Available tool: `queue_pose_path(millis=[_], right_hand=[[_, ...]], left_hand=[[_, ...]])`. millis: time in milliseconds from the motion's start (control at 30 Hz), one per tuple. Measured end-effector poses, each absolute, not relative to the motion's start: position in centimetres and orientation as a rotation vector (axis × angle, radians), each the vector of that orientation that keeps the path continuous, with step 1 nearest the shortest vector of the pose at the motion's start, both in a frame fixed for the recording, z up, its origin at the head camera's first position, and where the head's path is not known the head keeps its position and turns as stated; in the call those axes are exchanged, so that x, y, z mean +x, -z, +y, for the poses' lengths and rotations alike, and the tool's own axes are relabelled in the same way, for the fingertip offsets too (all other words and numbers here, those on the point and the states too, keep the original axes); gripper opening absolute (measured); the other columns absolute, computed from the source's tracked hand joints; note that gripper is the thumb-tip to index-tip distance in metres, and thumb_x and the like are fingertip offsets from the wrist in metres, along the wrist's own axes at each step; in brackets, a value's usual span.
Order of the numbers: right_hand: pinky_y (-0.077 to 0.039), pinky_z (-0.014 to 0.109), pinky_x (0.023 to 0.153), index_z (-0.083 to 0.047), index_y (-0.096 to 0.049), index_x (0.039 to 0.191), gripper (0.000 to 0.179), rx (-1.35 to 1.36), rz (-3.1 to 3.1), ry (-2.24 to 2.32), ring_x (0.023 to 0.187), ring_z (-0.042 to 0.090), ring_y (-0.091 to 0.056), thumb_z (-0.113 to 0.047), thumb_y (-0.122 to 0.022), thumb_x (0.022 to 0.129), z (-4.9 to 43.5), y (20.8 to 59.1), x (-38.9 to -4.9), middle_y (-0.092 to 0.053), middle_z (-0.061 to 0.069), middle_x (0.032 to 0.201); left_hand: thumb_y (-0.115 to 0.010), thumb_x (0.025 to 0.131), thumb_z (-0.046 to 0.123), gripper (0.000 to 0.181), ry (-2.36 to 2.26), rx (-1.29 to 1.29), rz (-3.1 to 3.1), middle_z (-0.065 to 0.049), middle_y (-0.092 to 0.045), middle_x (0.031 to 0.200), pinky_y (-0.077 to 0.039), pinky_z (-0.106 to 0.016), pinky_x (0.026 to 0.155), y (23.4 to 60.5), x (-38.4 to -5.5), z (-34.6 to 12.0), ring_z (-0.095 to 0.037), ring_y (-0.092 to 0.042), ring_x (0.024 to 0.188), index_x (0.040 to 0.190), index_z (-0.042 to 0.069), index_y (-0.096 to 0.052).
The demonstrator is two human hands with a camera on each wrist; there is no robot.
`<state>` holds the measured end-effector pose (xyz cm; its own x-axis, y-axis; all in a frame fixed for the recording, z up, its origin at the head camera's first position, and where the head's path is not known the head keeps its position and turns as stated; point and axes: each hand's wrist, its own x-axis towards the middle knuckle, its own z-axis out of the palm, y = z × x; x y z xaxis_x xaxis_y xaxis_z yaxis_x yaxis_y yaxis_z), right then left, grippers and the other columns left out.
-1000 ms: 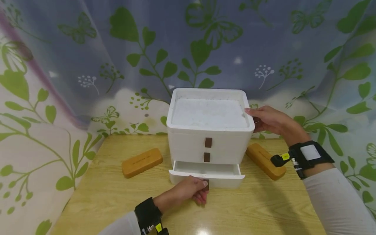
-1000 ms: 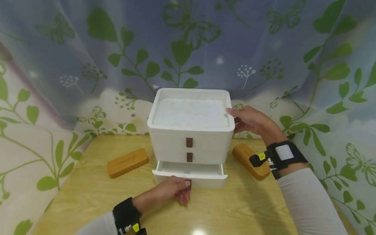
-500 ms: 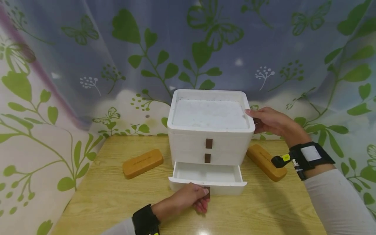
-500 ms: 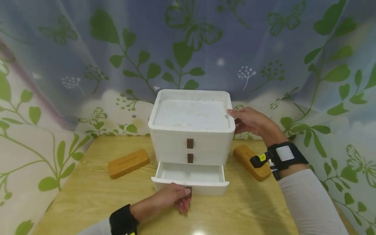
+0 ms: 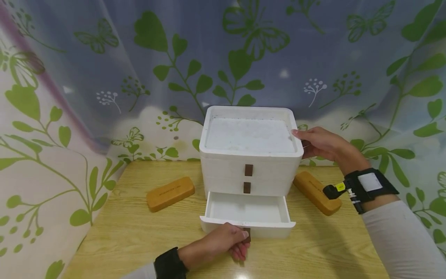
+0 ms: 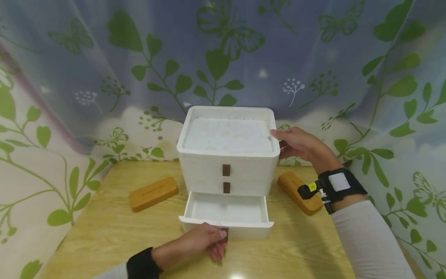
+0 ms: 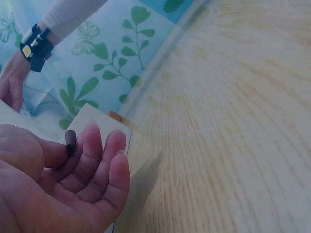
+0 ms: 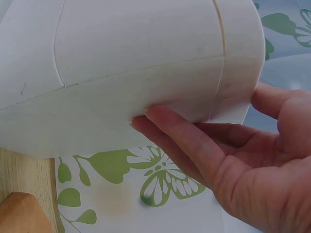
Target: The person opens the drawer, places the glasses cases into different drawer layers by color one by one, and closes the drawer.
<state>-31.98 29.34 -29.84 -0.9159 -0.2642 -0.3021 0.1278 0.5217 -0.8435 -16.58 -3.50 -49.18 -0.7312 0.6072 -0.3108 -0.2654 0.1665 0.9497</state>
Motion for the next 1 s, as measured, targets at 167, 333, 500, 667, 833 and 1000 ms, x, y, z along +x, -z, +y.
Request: queue_pose_path(millis=[167,333,500,667,833,1000], right_hand=[[-0.064,0.039,0.093,0.012,-0.045,0.147,0.076,-0.111,2.367,1.366,0.096,0.016,-0.076,-0.052,-0.048,0.108,29.4,29.7,-32.0,-0.074,0.000,0.108],[-0.063,0.039,0.093,0.013,-0.045,0.148,0.074,-0.107,2.362,1.366,0.097,0.016,-0.076,-0.051,-0.047,0.109,29.3,29.5,-32.0,-0.074,0.000,0.109],[-0.063,0.040,0.093,0.014,-0.046,0.145,0.075,-0.124,2.356,1.370,0.097,0.016,-0.076,-0.052,-0.047,0.108,29.3,29.8,-31.8,-0.074,0.001,0.109],[-0.064,0.040,0.093,0.014,-0.045,0.147,0.075,-0.124,2.336,1.386,0.096,0.016,-0.076,-0.051,-0.047,0.108,29.4,30.0,-31.8,-0.074,0.001,0.109],[-0.064,0.040,0.092,0.014,-0.043,0.148,0.076,-0.124,2.335,1.395,0.096,0.015,-0.076,-0.051,-0.047,0.108,29.4,30.0,-32.0,-0.074,0.002,0.111],[-0.064,0.039,0.091,0.013,-0.043,0.148,0.077,-0.106,2.341,1.387,0.095,0.015,-0.076,-0.052,-0.048,0.108,29.5,29.9,-32.0,-0.073,0.002,0.110]], left_hand=[[-0.054,0.108,0.022,0.040,-1.641,0.328,1.766,-0.002,-0.067,0.069,-0.056,-0.020,0.055,49.1,-16.3,-3.6,-0.010,-0.067,0.060,0.096,-0.013,-0.070],[-0.054,0.107,0.023,0.040,-1.620,0.354,1.767,-0.003,-0.069,0.070,-0.056,-0.020,0.055,49.1,-15.9,-3.9,-0.010,-0.068,0.061,0.095,-0.010,-0.071],[-0.055,0.107,0.025,0.041,-1.607,0.365,1.760,-0.004,-0.070,0.071,-0.056,-0.020,0.055,49.3,-15.2,-4.0,-0.010,-0.067,0.060,0.094,-0.010,-0.071],[-0.055,0.107,0.024,0.043,-1.609,0.366,1.728,-0.003,-0.068,0.070,-0.054,-0.018,0.054,49.2,-14.7,-4.1,-0.009,-0.067,0.062,0.096,-0.015,-0.070],[-0.054,0.108,0.024,0.045,-1.611,0.369,1.710,-0.003,-0.068,0.071,-0.054,-0.017,0.055,49.1,-14.4,-4.2,-0.010,-0.068,0.063,0.097,-0.016,-0.069],[-0.054,0.108,0.024,0.043,-1.621,0.356,1.697,-0.003,-0.068,0.070,-0.054,-0.017,0.054,49.2,-14.1,-4.3,-0.010,-0.068,0.062,0.094,-0.014,-0.069]])
